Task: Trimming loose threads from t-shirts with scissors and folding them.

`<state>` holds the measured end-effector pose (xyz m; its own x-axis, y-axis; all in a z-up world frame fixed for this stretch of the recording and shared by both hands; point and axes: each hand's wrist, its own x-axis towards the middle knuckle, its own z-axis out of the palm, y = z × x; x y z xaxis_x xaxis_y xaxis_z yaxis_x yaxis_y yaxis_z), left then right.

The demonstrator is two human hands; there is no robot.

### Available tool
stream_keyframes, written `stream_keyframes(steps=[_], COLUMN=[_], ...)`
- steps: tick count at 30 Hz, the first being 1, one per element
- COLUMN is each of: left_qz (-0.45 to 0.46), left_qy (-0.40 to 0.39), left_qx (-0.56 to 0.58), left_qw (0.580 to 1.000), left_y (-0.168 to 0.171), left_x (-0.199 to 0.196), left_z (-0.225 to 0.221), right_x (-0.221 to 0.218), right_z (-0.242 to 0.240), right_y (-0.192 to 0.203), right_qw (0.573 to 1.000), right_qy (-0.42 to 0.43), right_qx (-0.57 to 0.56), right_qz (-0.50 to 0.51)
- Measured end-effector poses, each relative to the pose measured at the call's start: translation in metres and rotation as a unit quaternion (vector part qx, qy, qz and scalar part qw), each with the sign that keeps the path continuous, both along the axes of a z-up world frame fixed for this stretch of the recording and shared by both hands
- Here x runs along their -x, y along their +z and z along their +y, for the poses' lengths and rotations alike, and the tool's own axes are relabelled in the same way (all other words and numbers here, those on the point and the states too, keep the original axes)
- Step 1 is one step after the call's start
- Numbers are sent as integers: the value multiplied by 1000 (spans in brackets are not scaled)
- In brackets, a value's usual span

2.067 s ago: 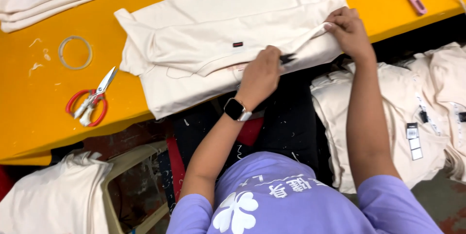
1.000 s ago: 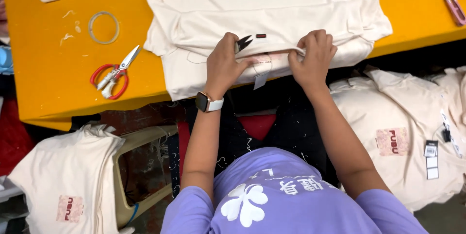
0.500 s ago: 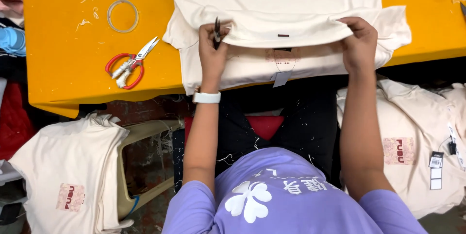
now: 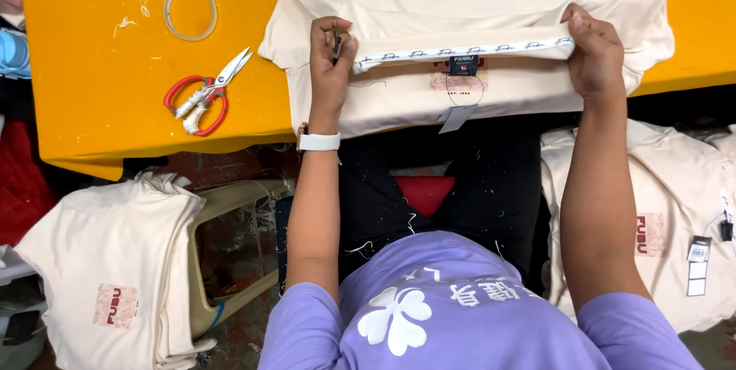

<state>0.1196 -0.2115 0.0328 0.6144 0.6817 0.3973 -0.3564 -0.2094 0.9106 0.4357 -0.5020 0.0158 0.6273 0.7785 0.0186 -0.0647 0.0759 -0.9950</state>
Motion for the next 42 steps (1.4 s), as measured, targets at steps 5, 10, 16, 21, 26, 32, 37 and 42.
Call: stream_keyframes(steps=[5, 10, 16, 21, 26, 32, 37, 42], left_qz=[-11, -26, 28, 237, 238, 165, 283, 280], left_qy=[6, -5, 32, 119, 170, 46, 7, 20], left_qx=[5, 6, 5, -149, -373, -371, -352, -349], left_qw=[1000, 1000, 999, 953, 881, 913, 892, 894], left_y=[5, 12, 13, 17, 26, 48, 22, 22], left_x=[3, 3, 1, -3, -8, -17, -22, -24], left_z=[-5, -8, -13, -17, -28, -55, -46, -48], right_x=[2, 6, 23, 40, 89, 137, 135, 135], right_z=[-1, -1, 6, 14, 34, 63, 72, 80], right_y=[-11, -5, 7, 9, 42, 59, 36, 23], right_qw=[999, 997, 983, 879, 754, 895, 881, 830], right_qy=[-41, -34, -46, -99, -168, 15, -2, -31], right_qx=[-7, -22, -12, 80, 34, -4, 57, 36], right_qz=[-1, -68, -177, -460, -635, -446, -469, -556])
